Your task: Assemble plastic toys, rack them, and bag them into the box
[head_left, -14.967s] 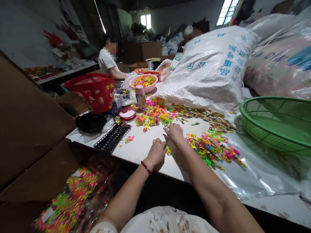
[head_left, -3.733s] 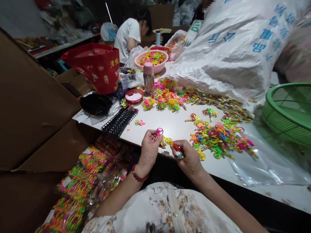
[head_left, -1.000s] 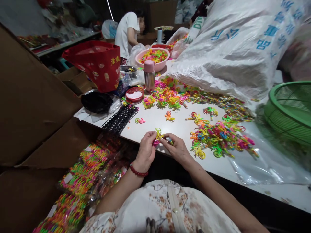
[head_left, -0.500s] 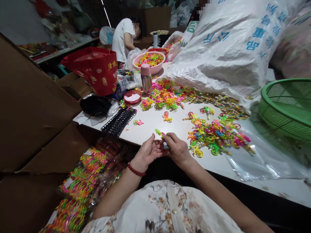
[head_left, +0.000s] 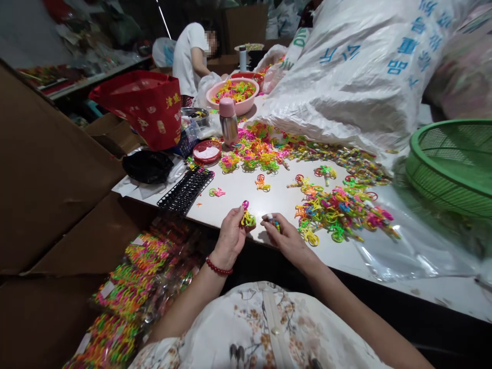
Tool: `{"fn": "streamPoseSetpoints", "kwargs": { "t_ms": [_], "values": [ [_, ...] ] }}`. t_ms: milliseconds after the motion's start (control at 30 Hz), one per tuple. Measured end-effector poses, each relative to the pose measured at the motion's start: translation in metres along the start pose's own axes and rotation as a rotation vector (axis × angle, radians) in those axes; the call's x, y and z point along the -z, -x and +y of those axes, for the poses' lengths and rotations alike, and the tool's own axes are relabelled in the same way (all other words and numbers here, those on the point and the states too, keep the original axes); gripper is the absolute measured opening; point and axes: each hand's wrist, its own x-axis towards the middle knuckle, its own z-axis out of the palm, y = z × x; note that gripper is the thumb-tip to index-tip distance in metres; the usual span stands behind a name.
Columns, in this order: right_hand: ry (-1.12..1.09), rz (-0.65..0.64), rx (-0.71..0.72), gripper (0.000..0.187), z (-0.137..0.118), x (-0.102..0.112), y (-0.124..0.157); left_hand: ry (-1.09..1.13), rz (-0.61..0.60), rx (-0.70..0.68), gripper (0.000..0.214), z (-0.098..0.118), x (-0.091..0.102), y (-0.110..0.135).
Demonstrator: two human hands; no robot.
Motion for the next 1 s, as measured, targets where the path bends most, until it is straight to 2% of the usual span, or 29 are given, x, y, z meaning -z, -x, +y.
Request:
{"fn": "streamPoseSetpoints", "kwargs": {
  "t_ms": [133, 200, 300, 400, 533, 733, 1000],
  "values": [
    [-0.259, -0.160, -0.134, 0.045, -0.005, 0.005, -0.002, -0.073, -0.054, -0.044, 0.042, 0.001, -0.006, 0.007],
    [-0.310, -0.191, -0.155, 0.045, -0.006, 0.004, -0.001, -0.091, -0.090, -0.049, 0.042, 0.000, -0.009, 0.010],
    [-0.212, -0.172, -0.091, 0.034, -0.006, 0.002, 0.002, -0.109, -0.078, -0.071, 0.041, -0.001, -0.011, 0.013],
    [-0.040, -0.119, -0.004, 0.032, -0.005, 0.003, 0.003, -0.129, -0.062, -0.094, 0.039, -0.005, -0.013, 0.014],
    [0.095, -0.078, 0.044, 0.031, -0.003, 0.004, 0.003, -0.204, -0.050, -0.119, 0.038, -0.010, -0.016, 0.016],
    [0.126, -0.041, 0.049, 0.031, -0.001, 0.003, 0.003, -0.319, -0.088, -0.168, 0.032, -0.014, -0.013, 0.016],
    [0.158, -0.024, 0.106, 0.027, 0.002, 0.005, 0.005, -0.598, -0.025, -0.277, 0.022, -0.015, -0.008, 0.013]
  ]
}}
